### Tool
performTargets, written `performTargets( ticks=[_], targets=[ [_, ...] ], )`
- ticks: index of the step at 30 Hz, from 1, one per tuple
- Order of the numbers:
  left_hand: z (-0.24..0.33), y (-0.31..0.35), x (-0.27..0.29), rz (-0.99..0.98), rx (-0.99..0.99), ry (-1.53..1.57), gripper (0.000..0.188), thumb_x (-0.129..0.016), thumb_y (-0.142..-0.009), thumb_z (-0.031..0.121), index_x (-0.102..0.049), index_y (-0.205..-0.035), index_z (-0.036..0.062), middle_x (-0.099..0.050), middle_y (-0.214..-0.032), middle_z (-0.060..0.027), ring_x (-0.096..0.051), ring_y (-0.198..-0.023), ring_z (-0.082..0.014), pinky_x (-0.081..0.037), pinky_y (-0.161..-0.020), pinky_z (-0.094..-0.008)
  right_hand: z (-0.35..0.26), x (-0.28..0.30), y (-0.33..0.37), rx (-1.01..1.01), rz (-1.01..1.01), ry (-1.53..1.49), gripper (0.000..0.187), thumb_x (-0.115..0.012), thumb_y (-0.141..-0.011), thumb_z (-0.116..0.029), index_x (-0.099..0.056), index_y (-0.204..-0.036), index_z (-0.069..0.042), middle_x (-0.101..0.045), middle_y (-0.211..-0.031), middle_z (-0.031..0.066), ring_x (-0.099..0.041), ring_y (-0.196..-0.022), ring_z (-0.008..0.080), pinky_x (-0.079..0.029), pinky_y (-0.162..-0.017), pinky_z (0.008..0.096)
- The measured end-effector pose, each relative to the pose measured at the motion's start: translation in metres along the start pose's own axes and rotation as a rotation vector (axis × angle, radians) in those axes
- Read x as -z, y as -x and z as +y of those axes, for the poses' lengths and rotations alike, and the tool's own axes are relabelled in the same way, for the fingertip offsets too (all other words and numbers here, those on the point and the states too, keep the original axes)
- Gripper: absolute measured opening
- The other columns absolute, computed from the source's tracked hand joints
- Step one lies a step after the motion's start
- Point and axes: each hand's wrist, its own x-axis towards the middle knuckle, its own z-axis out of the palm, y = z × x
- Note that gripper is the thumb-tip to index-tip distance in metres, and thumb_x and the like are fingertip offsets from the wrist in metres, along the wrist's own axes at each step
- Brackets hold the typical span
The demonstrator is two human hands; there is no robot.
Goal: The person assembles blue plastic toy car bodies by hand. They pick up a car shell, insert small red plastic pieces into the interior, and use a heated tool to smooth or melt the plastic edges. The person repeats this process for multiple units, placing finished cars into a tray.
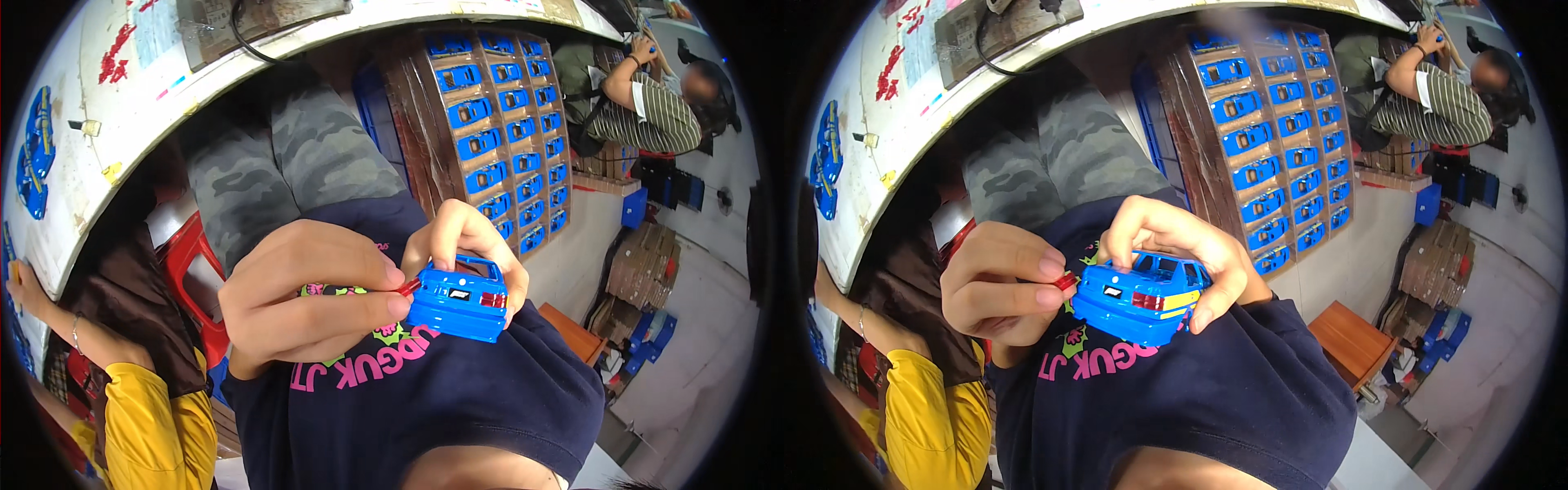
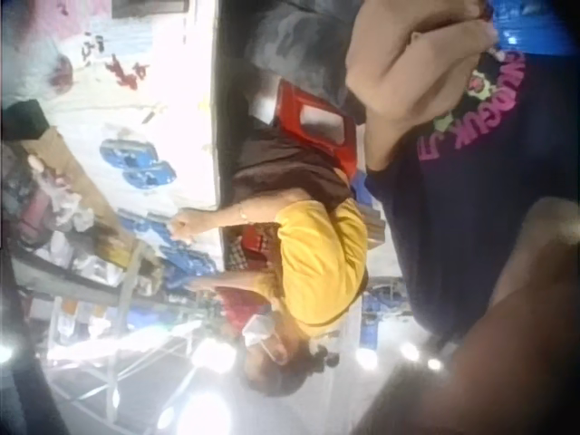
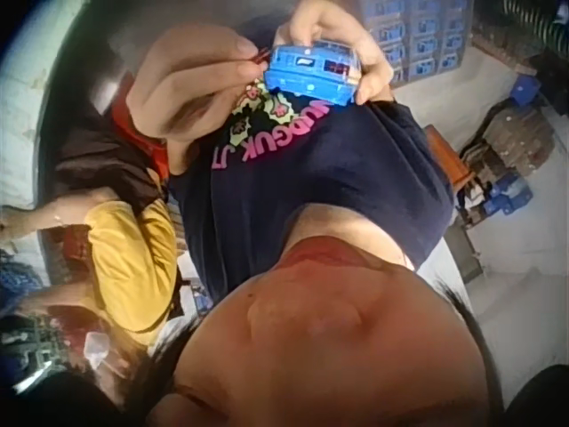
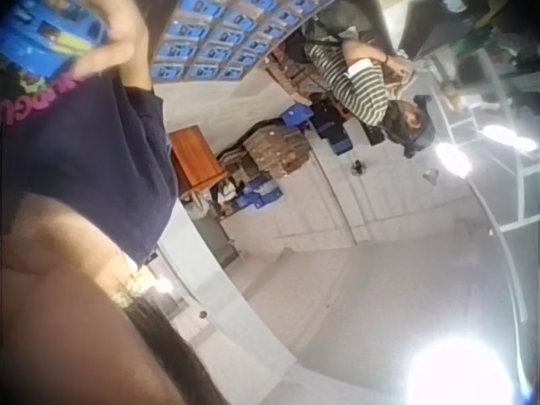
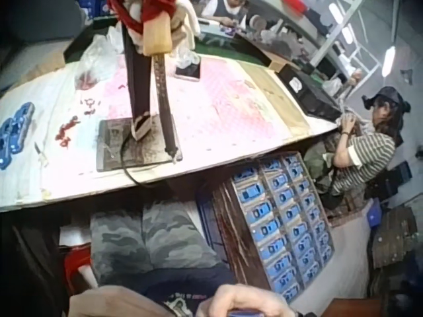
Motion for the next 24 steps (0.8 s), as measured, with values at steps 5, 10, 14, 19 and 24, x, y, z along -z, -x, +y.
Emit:
performTargets(
  ticks=[5,10,14,19,24],
  targets=[
    [0.001,0.000,0.001,-0.022,0.011,0.015,0.013,-0.064,-0.060,-0.001,-0.063,-0.074,-0.0018,-0.060,-0.074,-0.0138,-0.058,-0.060,-0.0198,-0.049,-0.053,-0.0237,0.000,0.000,0.001,-0.039,-0.005,0.066,0.070,-0.077,-0.051,-0.025,-0.037,-0.101,0.004,-0.046,-0.097,0.0154,-0.048,-0.090,0.0209,-0.037,-0.078,0.0293],
    [0.001,0.001,-0.002,-0.002,0.009,0.075,0.009,-0.062,-0.063,0.000,-0.062,-0.072,-0.0041,-0.061,-0.074,-0.0162,-0.060,-0.060,-0.0215,-0.050,-0.054,-0.0249,-0.002,-0.002,0.000,-0.064,-0.003,0.117,0.069,-0.077,-0.051,-0.026,-0.039,-0.100,0.004,-0.047,-0.095,0.0150,-0.050,-0.086,0.0207,-0.038,-0.077,0.0289],
    [0.000,0.000,0.003,-0.087,-0.023,0.070,0.012,-0.061,-0.063,0.000,-0.061,-0.074,-0.0045,-0.060,-0.076,-0.0165,-0.060,-0.063,-0.0224,-0.051,-0.057,-0.0260,-0.007,-0.002,-0.004,-0.063,-0.018,0.176,0.067,-0.077,-0.051,-0.027,-0.041,-0.098,0.004,-0.048,-0.094,0.0154,-0.051,-0.084,0.0214,-0.040,-0.075,0.0290],
    [0.002,0.001,0.010,-0.193,-0.067,-0.009,0.012,-0.059,-0.066,0.001,-0.059,-0.077,-0.0026,-0.059,-0.078,-0.0150,-0.059,-0.065,-0.0229,-0.051,-0.058,-0.0268,-0.007,0.004,-0.005,-0.066,-0.096,0.223,0.067,-0.078,-0.051,-0.028,-0.042,-0.097,0.005,-0.050,-0.092,0.0155,-0.053,-0.081,0.0219,-0.042,-0.072,0.0291],
    [-0.002,0.001,0.005,-0.151,-0.079,-0.009,0.014,-0.060,-0.065,0.004,-0.062,-0.077,-0.0032,-0.060,-0.078,-0.0151,-0.059,-0.066,-0.0224,-0.051,-0.058,-0.0253,-0.010,0.012,-0.010,-0.040,-0.152,0.265,0.066,-0.078,-0.051,-0.028,-0.043,-0.096,0.006,-0.051,-0.092,0.0157,-0.055,-0.080,0.0226,-0.043,-0.071,0.0291]
  ],
)
